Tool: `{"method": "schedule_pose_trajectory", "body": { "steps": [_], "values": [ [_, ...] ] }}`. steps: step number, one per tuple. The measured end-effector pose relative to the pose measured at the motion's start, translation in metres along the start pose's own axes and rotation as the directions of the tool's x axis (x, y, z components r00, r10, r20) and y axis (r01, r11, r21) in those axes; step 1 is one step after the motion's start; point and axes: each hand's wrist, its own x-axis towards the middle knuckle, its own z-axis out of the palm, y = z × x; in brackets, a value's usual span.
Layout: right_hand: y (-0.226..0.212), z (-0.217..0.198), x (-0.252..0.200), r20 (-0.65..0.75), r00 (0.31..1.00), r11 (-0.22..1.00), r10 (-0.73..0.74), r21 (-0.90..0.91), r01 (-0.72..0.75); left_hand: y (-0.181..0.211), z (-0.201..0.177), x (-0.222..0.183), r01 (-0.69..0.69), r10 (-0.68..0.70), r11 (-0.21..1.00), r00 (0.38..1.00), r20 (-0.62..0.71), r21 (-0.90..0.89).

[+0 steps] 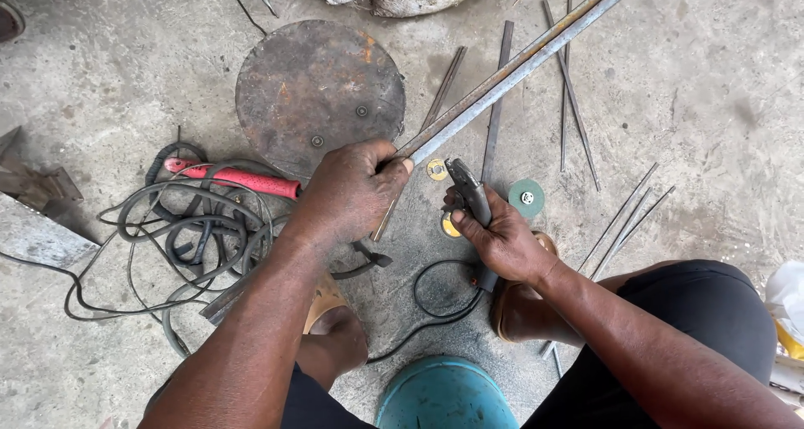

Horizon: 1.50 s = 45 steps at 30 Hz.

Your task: Measuring and comparing the lengths of metal rods and bars on a workshop floor.

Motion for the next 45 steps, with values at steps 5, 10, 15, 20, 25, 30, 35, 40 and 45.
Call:
{"method": "schedule_pose_trajectory", "body": {
  "steps": [5,10,15,20,25,30,35,40,45],
  "values": [
    [-0.022,0.007,0.000,-0.033,0.997,0.996,0.066,-0.065,-0.068,0.006,0.004,-0.002,0.030,-0.031,1.000,0.999,0.017,0.008],
    [-0.017,0.004,0.000,-0.040,0.997,0.990,0.069,-0.118,-0.074,0.008,0.007,-0.001,0.001,-0.002,1.000,0.999,0.035,0.015],
    [-0.031,0.005,-0.001,-0.047,0.998,0.985,0.039,-0.168,-0.046,0.007,0.010,0.000,-0.005,0.003,1.000,0.999,0.042,0.024],
    [-0.034,0.006,0.000,-0.044,0.999,0.978,0.030,-0.207,-0.038,0.009,0.009,-0.001,-0.003,0.001,1.000,0.998,0.065,0.028],
    [-0.036,0.007,0.001,-0.043,0.999,0.967,-0.007,-0.255,-0.004,0.007,0.010,0.000,0.003,-0.004,1.000,0.998,0.058,0.023],
    [-0.036,0.009,0.002,-0.057,0.997,0.961,-0.048,-0.274,0.031,0.004,0.012,0.001,-0.003,0.001,1.000,0.998,0.057,0.026],
    [-0.037,0.007,0.001,-0.065,0.997,0.960,-0.047,-0.278,0.027,0.006,0.011,0.001,0.001,-0.003,1.000,0.999,0.051,0.025],
    [-0.019,0.004,0.002,-0.083,0.997,0.960,0.010,-0.279,-0.033,0.000,0.014,0.005,-0.020,0.018,0.999,0.998,0.060,0.029],
    [-0.004,0.002,0.004,-0.076,0.996,0.962,0.036,-0.267,-0.055,0.004,0.016,0.005,-0.059,0.054,0.996,0.995,0.081,0.060]
  ]
}}
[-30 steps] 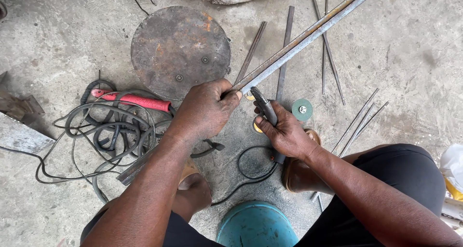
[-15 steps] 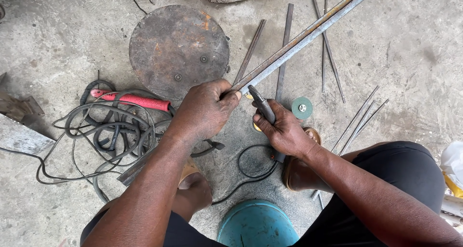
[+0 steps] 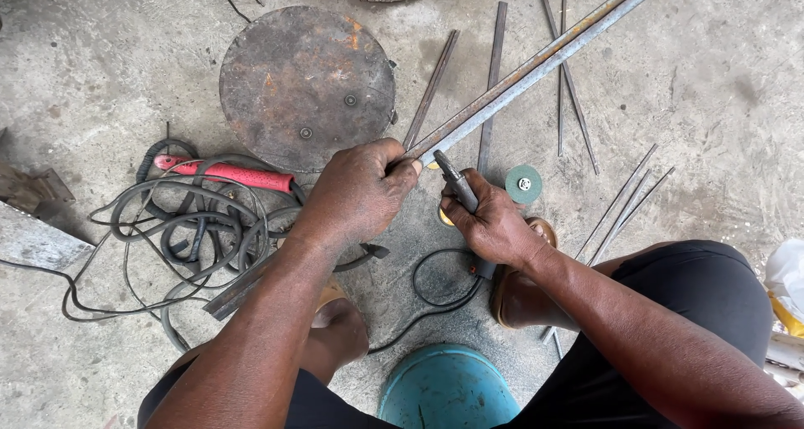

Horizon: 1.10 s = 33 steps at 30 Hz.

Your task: Measuring and comparing the lengths of metal rods and bars on a workshop floor.

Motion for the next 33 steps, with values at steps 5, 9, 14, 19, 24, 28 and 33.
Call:
{"method": "schedule_pose_trajectory", "body": {
  "steps": [5,9,14,19,24,28,33],
  "values": [
    [0.003,0.001,-0.001,-0.038,0.999,1.000,0.000,-0.006,0.000,-0.003,0.002,0.000,-0.013,0.013,1.000,1.000,-0.008,-0.018],
    [-0.003,0.003,-0.002,-0.053,0.999,1.000,-0.005,-0.010,0.005,-0.003,0.003,0.001,-0.002,0.002,1.000,1.000,0.002,0.004],
    [0.001,0.007,0.001,-0.073,0.997,1.000,0.006,-0.017,-0.007,0.000,0.001,0.003,0.004,-0.003,0.999,1.000,-0.018,0.048],
    [0.012,0.008,0.006,-0.086,0.996,1.000,0.027,-0.007,-0.028,0.004,0.001,-0.006,-0.061,0.064,0.989,0.998,-0.017,0.137],
    [0.016,0.002,0.018,-0.117,0.993,1.000,0.010,-0.014,-0.012,0.018,0.024,-0.034,-0.464,0.682,0.731,0.532,-0.502,0.501],
    [-0.008,-0.007,0.022,-0.152,0.988,1.000,0.024,0.017,-0.022,0.035,0.038,-0.058,-0.009,0.008,0.998,1.000,0.009,0.060],
    [-0.025,-0.010,0.013,-0.150,0.986,0.996,0.070,0.065,-0.061,0.000,0.139,-0.046,0.176,-0.114,0.841,0.982,0.149,-0.512]
  ]
}}
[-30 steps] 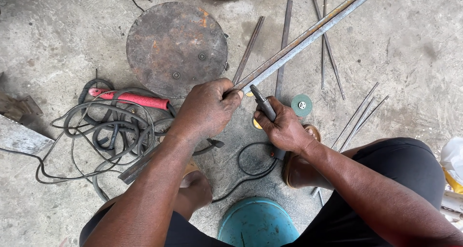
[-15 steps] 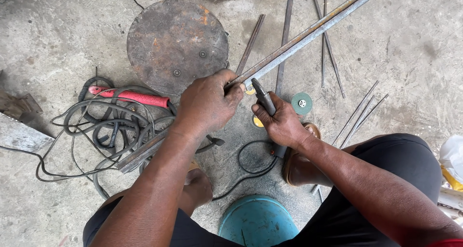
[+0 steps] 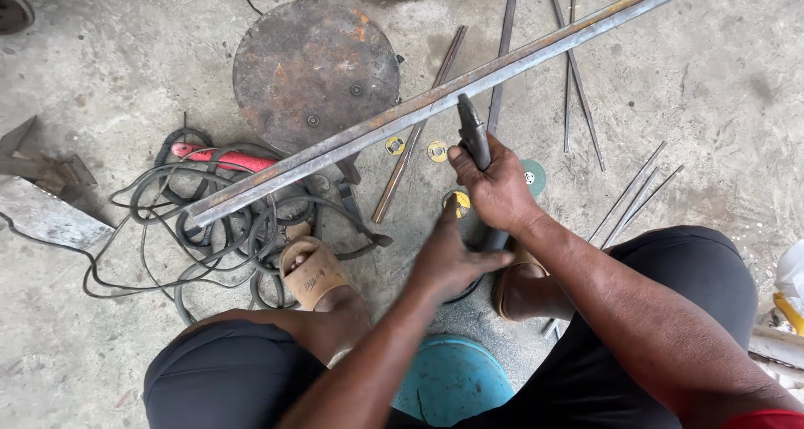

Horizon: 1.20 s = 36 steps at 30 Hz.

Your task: Measuring and comparing the lengths of metal rods and bars on a workshop floor.

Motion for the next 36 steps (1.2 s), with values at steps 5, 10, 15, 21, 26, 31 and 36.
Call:
{"method": "schedule_pose_trajectory", "body": {
  "steps": [5,10,15,21,26,31,36],
  "values": [
    [0.002,0.002,-0.012,-0.017,1.000,0.997,0.007,0.073,-0.006,-0.090,0.080,0.064,-0.303,0.200,0.799,0.949,-0.245,-0.520],
    [0.010,0.007,-0.007,-0.047,0.998,0.993,-0.031,0.109,0.035,-0.084,0.082,0.068,-0.321,0.221,0.793,0.943,-0.248,-0.517],
    [0.033,0.013,0.000,-0.025,1.000,0.998,0.006,0.057,-0.005,-0.077,0.080,0.070,-0.359,0.245,0.779,0.929,-0.277,-0.515],
    [0.017,0.019,-0.009,0.048,0.996,0.997,0.076,-0.031,-0.075,-0.067,0.071,0.064,-0.404,0.266,0.764,0.907,-0.326,-0.502],
    [0.023,0.019,-0.005,0.055,0.993,0.993,0.103,-0.066,-0.099,-0.060,0.058,0.055,-0.396,0.265,0.797,0.908,-0.325,-0.455],
    [0.027,0.016,0.001,0.051,0.993,0.993,0.105,-0.057,-0.102,-0.086,0.041,0.040,-0.260,0.155,0.811,0.959,-0.237,-0.524],
    [0.048,0.023,0.008,0.087,0.981,0.977,0.174,-0.142,-0.161,-0.033,0.011,-0.014,0.103,-0.167,0.981,0.886,-0.432,-0.167]
  ]
}}
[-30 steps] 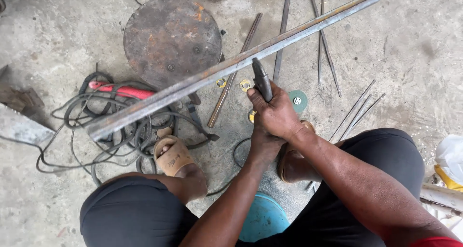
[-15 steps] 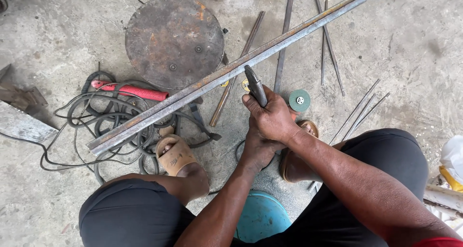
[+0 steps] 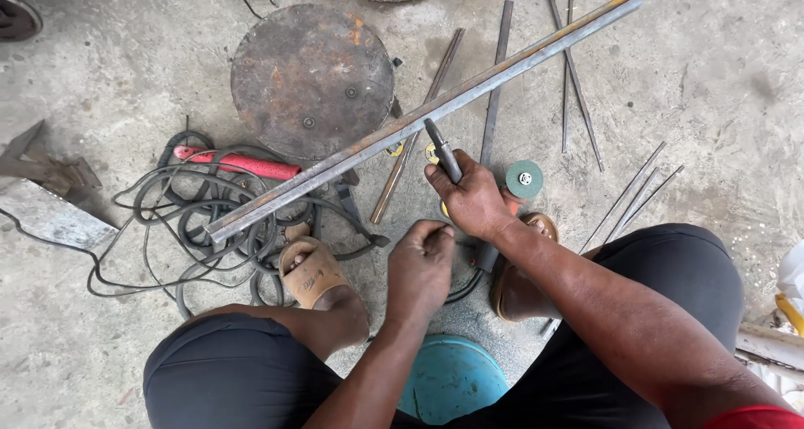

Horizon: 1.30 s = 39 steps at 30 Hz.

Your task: Measuring and comparing the lengths of metal rods and bars on a workshop floor.

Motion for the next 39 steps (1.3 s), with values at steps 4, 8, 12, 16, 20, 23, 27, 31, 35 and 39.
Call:
{"method": "schedule_pose_trajectory", "body": {
  "steps": [4,8,12,16,20,23,27,31,35,39],
  "values": [
    [-0.015,0.007,-0.006,-0.031,1.000,0.996,-0.001,0.086,0.003,-0.029,0.014,0.004,-0.003,-0.013,0.994,0.988,0.153,0.105],
    [-0.033,0.007,-0.011,-0.070,0.996,0.991,0.050,0.127,-0.040,-0.055,0.063,0.010,0.300,-0.117,0.636,0.948,0.295,-0.711],
    [-0.020,0.008,-0.001,-0.103,0.989,0.993,0.107,0.061,-0.101,-0.048,0.086,0.004,0.257,-0.065,0.382,0.966,0.251,-0.888],
    [-0.012,0.011,0.004,-0.121,0.983,0.990,0.136,0.053,-0.131,-0.063,0.093,0.013,0.210,-0.071,0.374,0.978,0.198,-0.903],
    [-0.016,0.012,0.001,-0.132,0.987,0.991,0.087,0.109,-0.073,-0.099,0.113,0.037,0.210,-0.075,0.223,0.977,0.198,-0.952],
    [-0.019,0.013,0.001,-0.126,0.992,0.991,0.029,0.134,-0.012,-0.098,0.114,0.043,0.240,-0.062,0.149,0.970,0.233,-0.959],
    [-0.022,0.011,-0.002,-0.124,0.992,0.988,-0.015,0.154,0.034,-0.081,0.104,0.033,0.274,-0.062,0.078,0.961,0.269,-0.959],
    [-0.035,0.009,-0.007,-0.119,0.993,0.983,-0.013,0.179,0.034,-0.118,0.117,0.054,0.312,-0.051,0.019,0.949,0.310,-0.950],
    [-0.044,0.008,-0.012,-0.124,0.992,0.984,0.015,0.179,0.008,-0.118,0.111,0.058,0.409,-0.063,0.098,0.913,0.404,-0.907],
    [-0.050,0.004,-0.016,-0.147,0.989,0.978,0.028,0.209,0.003,-0.107,0.099,0.054,0.496,-0.042,0.119,0.868,0.495,-0.860]
  ]
}}
